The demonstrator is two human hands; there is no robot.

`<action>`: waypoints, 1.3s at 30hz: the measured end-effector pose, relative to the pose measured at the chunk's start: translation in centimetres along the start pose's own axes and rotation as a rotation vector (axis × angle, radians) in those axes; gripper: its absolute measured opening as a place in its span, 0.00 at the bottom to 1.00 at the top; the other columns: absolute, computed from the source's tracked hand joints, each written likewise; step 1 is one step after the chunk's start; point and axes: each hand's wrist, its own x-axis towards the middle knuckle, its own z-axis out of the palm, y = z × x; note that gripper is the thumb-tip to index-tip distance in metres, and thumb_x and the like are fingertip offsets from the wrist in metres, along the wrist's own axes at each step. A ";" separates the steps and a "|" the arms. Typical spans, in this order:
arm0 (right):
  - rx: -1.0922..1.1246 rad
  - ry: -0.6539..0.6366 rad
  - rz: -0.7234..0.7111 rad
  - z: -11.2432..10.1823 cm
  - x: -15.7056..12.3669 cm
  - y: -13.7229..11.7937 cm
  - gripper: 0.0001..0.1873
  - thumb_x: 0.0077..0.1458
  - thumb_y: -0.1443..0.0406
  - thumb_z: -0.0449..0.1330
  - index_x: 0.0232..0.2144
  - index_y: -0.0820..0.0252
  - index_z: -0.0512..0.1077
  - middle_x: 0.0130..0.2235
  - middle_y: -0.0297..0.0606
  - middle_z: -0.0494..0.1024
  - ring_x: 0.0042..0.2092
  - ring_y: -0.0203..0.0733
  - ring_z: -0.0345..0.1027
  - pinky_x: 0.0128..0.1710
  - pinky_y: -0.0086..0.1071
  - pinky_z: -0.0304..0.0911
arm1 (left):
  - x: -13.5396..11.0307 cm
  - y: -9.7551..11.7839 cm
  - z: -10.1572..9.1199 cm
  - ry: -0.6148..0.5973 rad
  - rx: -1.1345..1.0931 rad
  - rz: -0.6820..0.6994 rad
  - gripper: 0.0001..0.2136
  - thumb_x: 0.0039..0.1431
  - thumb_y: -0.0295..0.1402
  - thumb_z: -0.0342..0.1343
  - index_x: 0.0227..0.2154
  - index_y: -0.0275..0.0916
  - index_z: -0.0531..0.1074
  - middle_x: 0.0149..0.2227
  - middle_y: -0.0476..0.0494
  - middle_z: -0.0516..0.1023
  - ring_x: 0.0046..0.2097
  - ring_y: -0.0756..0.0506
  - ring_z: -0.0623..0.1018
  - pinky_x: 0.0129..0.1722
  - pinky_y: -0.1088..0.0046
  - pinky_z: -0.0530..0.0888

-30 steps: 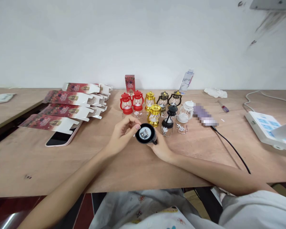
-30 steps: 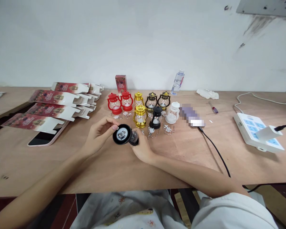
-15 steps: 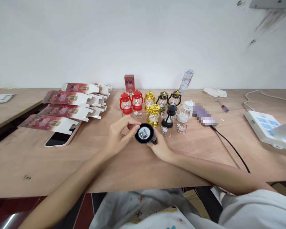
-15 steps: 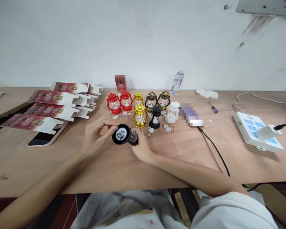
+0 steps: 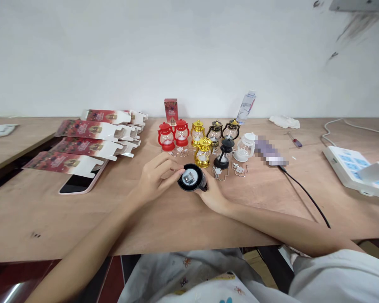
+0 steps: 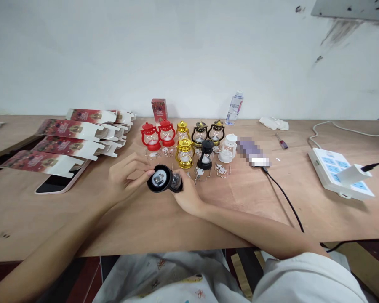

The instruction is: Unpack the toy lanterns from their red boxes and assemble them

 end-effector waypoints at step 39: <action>0.051 0.036 0.005 0.1 0.1 0.0 0.21 0.44 0.65 0.62 0.43 0.58 0.66 0.42 0.38 0.76 0.48 0.46 0.68 0.49 0.41 0.62 | 0.0 -0.3 -0.5 -0.041 0.172 0.251 0.12 0.52 0.39 0.62 0.39 0.44 0.74 0.34 0.46 0.74 0.34 0.49 0.74 0.34 0.72 0.72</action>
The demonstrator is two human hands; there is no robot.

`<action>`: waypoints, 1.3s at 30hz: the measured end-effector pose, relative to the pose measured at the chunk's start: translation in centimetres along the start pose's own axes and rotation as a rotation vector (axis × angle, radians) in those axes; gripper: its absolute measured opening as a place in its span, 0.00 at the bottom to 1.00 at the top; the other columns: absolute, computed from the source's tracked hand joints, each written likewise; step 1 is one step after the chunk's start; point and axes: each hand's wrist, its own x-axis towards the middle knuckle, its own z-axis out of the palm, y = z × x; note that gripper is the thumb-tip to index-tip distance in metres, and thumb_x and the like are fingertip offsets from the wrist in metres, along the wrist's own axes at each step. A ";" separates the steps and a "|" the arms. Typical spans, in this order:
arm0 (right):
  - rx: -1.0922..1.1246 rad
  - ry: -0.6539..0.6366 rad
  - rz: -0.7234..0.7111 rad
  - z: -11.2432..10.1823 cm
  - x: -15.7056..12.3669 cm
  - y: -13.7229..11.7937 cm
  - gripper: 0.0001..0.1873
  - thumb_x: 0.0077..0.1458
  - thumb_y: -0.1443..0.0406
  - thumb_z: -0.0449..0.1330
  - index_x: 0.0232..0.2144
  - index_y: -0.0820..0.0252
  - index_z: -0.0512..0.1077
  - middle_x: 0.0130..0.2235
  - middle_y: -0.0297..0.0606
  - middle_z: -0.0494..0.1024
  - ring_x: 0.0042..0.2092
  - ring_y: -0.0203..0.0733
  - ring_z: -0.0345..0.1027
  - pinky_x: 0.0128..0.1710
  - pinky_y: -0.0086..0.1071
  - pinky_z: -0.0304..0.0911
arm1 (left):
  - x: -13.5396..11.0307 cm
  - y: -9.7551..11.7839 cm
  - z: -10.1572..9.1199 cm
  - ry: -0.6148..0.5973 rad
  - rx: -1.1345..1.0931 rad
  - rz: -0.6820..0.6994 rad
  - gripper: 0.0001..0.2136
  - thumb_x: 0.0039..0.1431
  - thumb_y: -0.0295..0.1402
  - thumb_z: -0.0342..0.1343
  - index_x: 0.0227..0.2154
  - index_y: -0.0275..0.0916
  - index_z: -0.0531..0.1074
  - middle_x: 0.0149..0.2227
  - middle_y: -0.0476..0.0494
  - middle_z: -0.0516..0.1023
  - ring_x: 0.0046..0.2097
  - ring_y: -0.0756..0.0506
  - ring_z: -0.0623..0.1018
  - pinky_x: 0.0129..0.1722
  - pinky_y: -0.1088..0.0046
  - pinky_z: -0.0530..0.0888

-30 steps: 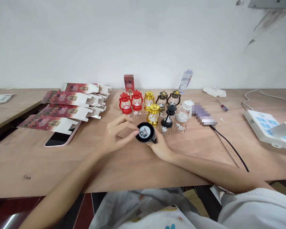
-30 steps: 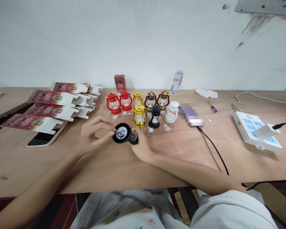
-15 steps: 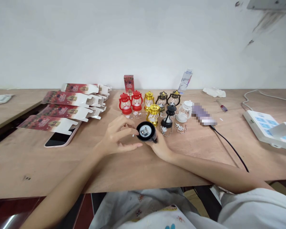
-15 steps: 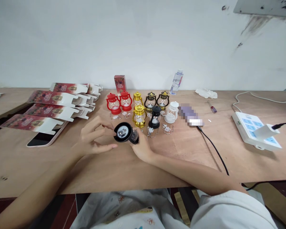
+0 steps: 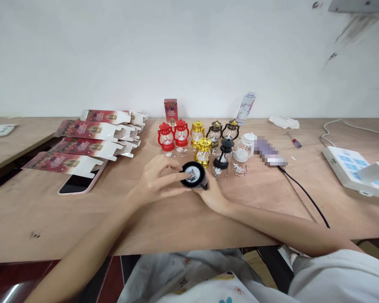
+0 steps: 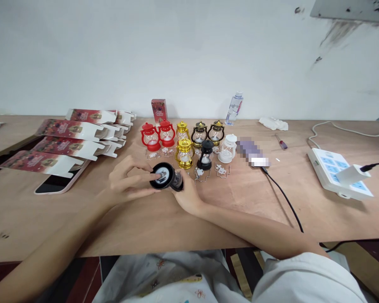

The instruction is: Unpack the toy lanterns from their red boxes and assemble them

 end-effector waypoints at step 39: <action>0.378 -0.086 0.056 0.0 -0.4 -0.9 0.17 0.55 0.53 0.52 0.43 0.55 0.61 0.45 0.40 0.70 0.38 0.39 0.69 0.39 0.36 0.65 | -2.3 -2.2 5.1 0.273 -1.083 -1.589 0.10 0.54 0.36 0.59 0.28 0.31 0.73 0.31 0.39 0.79 0.35 0.47 0.79 0.41 0.68 0.77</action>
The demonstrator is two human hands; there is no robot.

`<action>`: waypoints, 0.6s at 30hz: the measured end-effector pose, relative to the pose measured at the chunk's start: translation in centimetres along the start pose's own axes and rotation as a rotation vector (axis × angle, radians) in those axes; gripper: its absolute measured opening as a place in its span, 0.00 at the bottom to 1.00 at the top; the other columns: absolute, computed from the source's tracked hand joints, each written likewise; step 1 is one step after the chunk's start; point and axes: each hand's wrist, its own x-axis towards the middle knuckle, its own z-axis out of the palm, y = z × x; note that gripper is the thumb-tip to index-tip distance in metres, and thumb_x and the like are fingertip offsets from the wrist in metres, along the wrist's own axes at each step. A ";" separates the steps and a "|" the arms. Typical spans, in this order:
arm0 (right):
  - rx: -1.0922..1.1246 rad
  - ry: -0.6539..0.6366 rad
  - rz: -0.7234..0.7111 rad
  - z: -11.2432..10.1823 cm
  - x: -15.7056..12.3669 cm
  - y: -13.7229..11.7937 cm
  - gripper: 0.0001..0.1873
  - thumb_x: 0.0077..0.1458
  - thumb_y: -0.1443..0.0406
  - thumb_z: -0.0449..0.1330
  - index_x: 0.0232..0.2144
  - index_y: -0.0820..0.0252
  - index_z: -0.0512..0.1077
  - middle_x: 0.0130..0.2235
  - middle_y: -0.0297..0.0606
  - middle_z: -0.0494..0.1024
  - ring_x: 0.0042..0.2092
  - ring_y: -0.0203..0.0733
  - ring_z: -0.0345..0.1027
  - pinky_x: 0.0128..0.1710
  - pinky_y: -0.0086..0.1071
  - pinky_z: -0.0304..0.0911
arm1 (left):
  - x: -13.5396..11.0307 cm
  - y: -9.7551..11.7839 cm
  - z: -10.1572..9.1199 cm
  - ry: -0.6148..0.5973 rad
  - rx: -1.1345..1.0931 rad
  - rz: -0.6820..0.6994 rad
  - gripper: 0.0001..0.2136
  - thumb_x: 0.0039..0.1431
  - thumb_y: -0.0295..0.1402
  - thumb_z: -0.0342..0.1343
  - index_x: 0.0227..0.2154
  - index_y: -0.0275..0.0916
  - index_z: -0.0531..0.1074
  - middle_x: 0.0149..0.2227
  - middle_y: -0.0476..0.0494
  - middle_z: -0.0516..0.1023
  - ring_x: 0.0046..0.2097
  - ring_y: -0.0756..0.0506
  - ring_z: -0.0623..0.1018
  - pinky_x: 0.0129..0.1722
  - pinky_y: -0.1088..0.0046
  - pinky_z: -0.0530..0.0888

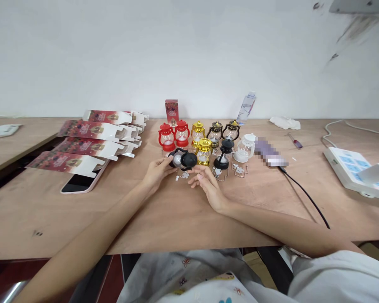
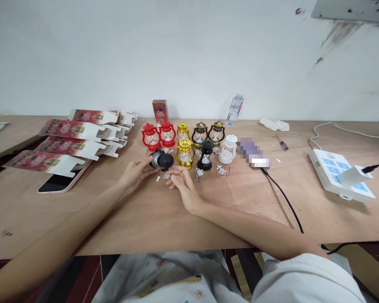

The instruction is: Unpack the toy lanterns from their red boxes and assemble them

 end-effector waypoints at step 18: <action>0.078 0.008 0.047 -0.1 0.2 0.3 0.13 0.52 0.59 0.58 0.40 0.55 0.64 0.41 0.36 0.71 0.36 0.36 0.68 0.37 0.34 0.63 | -0.2 1.4 0.6 0.179 -0.495 -0.318 0.10 0.63 0.32 0.49 0.30 0.31 0.71 0.32 0.41 0.77 0.33 0.50 0.78 0.33 0.78 0.79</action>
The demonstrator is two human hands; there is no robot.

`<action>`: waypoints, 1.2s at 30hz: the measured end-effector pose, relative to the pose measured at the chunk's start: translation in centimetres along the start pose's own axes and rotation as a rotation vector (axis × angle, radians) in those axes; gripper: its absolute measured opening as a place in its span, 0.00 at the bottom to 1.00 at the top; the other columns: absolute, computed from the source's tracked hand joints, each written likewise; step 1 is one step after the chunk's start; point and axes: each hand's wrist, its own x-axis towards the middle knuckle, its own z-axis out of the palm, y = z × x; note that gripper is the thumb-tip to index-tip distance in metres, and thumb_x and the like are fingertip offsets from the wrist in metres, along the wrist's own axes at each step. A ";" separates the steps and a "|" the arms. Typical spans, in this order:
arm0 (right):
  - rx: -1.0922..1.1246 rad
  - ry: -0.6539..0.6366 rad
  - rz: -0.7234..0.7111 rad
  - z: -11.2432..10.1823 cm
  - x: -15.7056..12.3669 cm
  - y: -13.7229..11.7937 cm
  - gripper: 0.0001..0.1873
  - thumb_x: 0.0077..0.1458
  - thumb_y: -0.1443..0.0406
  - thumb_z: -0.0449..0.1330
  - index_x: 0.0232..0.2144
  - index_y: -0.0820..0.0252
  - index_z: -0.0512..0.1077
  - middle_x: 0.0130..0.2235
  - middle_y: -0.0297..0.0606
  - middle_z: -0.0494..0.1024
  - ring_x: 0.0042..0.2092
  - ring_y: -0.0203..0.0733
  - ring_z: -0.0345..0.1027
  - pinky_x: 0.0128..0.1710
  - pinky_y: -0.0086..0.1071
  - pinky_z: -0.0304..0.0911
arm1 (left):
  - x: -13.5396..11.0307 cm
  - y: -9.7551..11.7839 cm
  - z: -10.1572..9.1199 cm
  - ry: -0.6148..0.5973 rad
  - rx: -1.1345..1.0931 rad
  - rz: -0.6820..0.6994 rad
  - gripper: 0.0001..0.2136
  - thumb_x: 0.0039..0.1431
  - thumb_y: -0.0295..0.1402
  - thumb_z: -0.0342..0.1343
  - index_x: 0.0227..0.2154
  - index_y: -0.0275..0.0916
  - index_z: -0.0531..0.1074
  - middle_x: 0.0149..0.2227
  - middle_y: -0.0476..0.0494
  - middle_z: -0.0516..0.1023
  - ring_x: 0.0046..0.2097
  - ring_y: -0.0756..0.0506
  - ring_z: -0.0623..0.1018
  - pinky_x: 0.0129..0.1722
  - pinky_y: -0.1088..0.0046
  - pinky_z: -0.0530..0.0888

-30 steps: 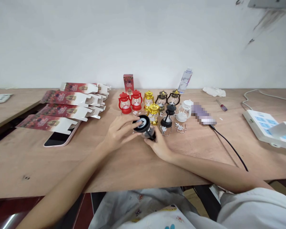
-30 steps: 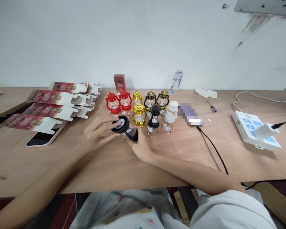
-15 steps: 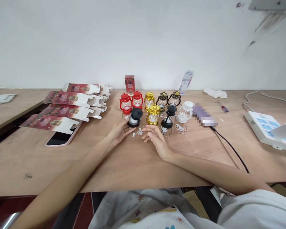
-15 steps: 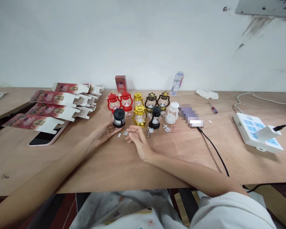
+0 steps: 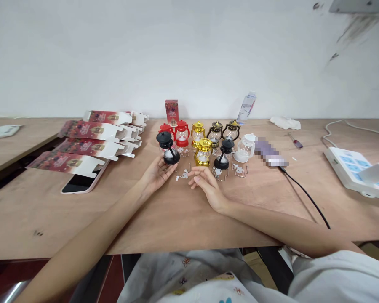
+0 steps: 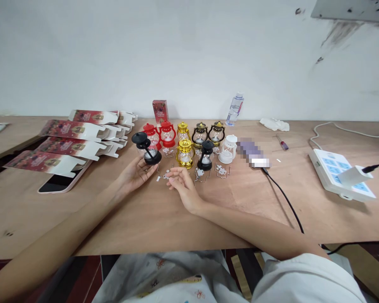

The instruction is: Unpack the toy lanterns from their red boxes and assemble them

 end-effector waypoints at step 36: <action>0.418 -0.129 0.250 -0.4 0.8 -0.9 0.24 0.50 0.49 0.58 0.45 0.53 0.61 0.36 0.35 0.76 0.31 0.41 0.74 0.27 0.34 0.71 | -1.1 -1.3 -0.5 -0.352 0.577 0.526 0.16 0.44 0.43 0.64 0.24 0.37 0.65 0.27 0.51 0.71 0.28 0.52 0.72 0.26 0.77 0.72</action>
